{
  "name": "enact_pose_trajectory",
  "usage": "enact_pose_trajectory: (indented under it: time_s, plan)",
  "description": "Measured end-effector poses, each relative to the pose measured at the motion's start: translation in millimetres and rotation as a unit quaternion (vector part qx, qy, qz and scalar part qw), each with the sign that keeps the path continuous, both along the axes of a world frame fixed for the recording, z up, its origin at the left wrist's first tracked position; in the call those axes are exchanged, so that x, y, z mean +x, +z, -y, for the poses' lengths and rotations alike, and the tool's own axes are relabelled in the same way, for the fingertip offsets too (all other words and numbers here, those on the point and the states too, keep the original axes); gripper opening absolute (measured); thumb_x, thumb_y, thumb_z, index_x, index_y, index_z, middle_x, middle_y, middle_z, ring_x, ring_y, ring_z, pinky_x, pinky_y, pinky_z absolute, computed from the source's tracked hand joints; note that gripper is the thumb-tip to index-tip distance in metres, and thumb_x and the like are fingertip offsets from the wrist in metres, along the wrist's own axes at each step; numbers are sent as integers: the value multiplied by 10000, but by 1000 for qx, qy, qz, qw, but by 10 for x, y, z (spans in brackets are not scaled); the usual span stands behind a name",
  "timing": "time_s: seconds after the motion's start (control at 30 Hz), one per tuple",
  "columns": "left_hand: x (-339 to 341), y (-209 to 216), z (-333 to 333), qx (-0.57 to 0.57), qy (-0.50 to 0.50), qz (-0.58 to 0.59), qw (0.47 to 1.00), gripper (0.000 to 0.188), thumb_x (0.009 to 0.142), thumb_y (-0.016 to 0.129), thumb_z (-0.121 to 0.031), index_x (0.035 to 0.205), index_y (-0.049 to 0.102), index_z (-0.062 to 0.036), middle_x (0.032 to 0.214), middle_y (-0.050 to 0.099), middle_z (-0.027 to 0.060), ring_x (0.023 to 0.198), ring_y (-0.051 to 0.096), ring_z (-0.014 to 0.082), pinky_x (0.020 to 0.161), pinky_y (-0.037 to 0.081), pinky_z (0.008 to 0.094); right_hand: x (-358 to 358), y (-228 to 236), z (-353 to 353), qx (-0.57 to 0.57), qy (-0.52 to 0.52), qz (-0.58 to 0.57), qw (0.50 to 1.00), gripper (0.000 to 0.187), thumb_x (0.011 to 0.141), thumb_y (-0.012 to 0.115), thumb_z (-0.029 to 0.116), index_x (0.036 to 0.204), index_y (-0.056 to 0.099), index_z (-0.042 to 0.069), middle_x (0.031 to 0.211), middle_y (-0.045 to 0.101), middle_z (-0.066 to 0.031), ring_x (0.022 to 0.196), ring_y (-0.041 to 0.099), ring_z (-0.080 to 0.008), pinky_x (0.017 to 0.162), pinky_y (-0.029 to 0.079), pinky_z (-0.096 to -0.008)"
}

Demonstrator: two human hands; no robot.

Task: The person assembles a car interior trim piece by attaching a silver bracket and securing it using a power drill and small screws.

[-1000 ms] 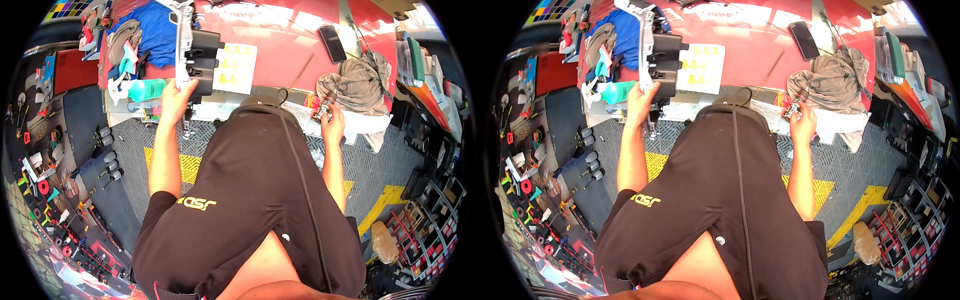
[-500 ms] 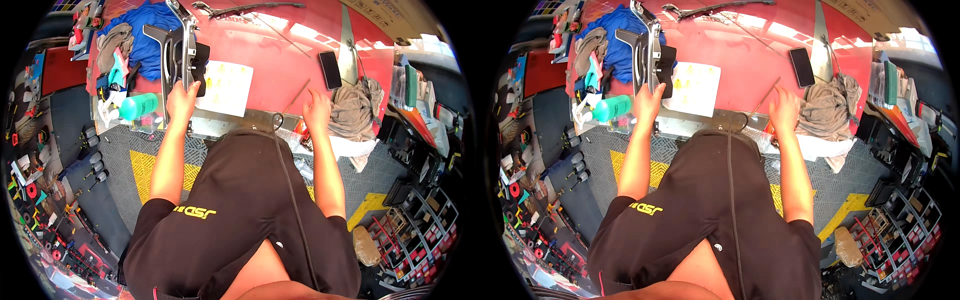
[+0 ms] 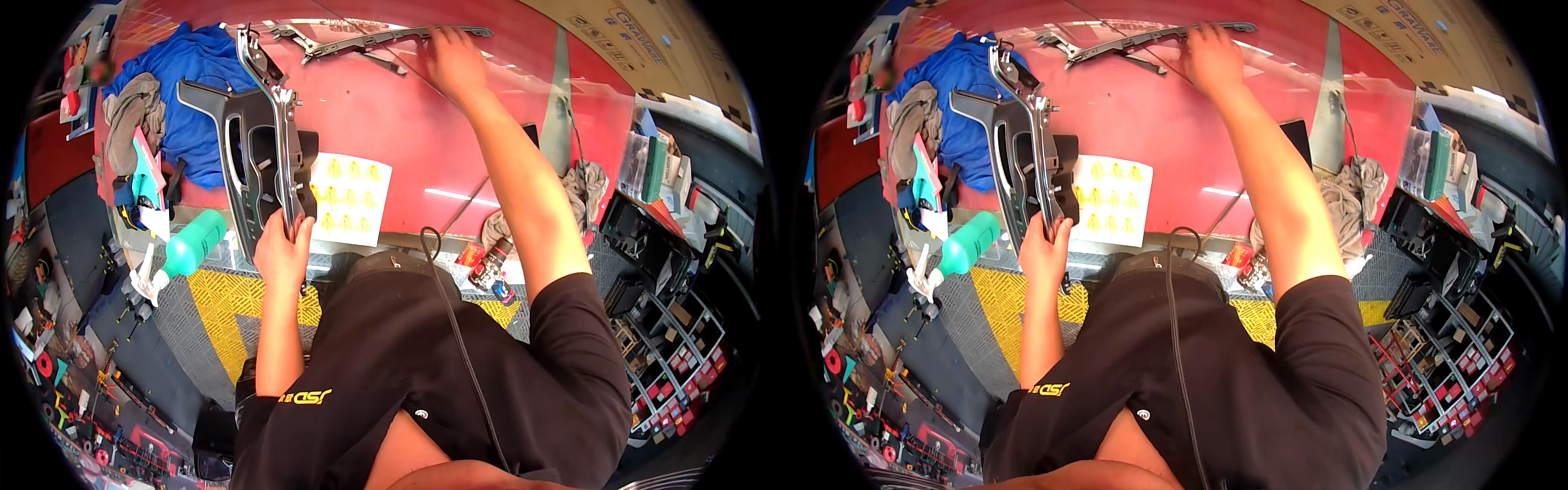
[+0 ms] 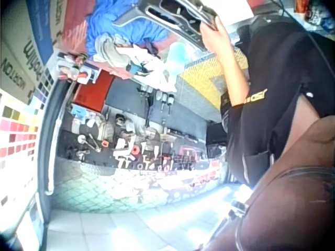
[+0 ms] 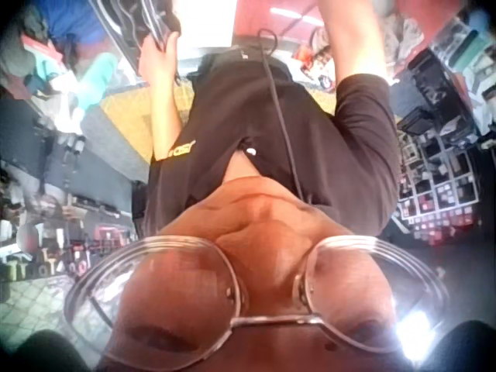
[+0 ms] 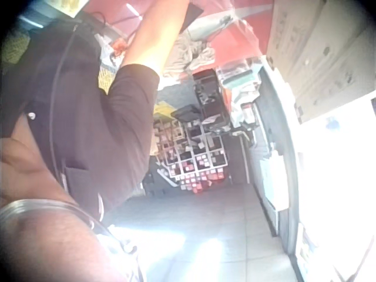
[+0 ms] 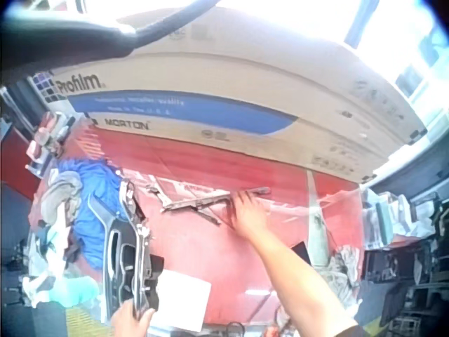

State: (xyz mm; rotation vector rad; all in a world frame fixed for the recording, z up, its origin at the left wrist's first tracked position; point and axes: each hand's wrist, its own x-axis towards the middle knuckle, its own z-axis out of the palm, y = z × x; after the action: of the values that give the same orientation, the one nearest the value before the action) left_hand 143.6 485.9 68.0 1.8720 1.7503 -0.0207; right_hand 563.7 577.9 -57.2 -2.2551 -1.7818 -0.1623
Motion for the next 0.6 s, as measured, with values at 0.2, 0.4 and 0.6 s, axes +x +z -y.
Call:
enact_pose_trajectory:
  time_s: [0.2, 0.4, 0.6]
  plan:
    - [-9, 80, 0, 174, -32, 72, 982, 479, 876, 795, -238, 1228, 573, -3, 1188, 576, 171, 1082, 590, 333, 966, 469, 430, -199, -72, -318, -92, 56, -11, 994, 302, 920, 633, 200, 1216, 669, 156, 1209, 667, -37, 1206, 586, -281, 1021, 458, -495]
    - [86, 357, -65, 294, -60, 237, 924, 394, 877, 759, -142, 1198, 597, 20, 1228, 606, 177, 1135, 594, 346, 995, 470, 446, -107, 559, 395, -26, 5, -111, 993, 202, 984, 581, 168, 1154, 670, 104, 1095, 670, -131, 981, 639, -354, 833, 512, -442]
    - [873, 656, -49, 4, 20, 621, 784, 502, 1007, 626, -174, 1431, 434, 15, 1412, 538, 177, 1274, 568, 292, 1082, 446, 421, -724, 1949, 2180, -68, -102, -644, 755, 208, 1043, 524, 145, 1138, 614, -17, 839, 589, -35, 585, 515, -71, 532, 440, -248]
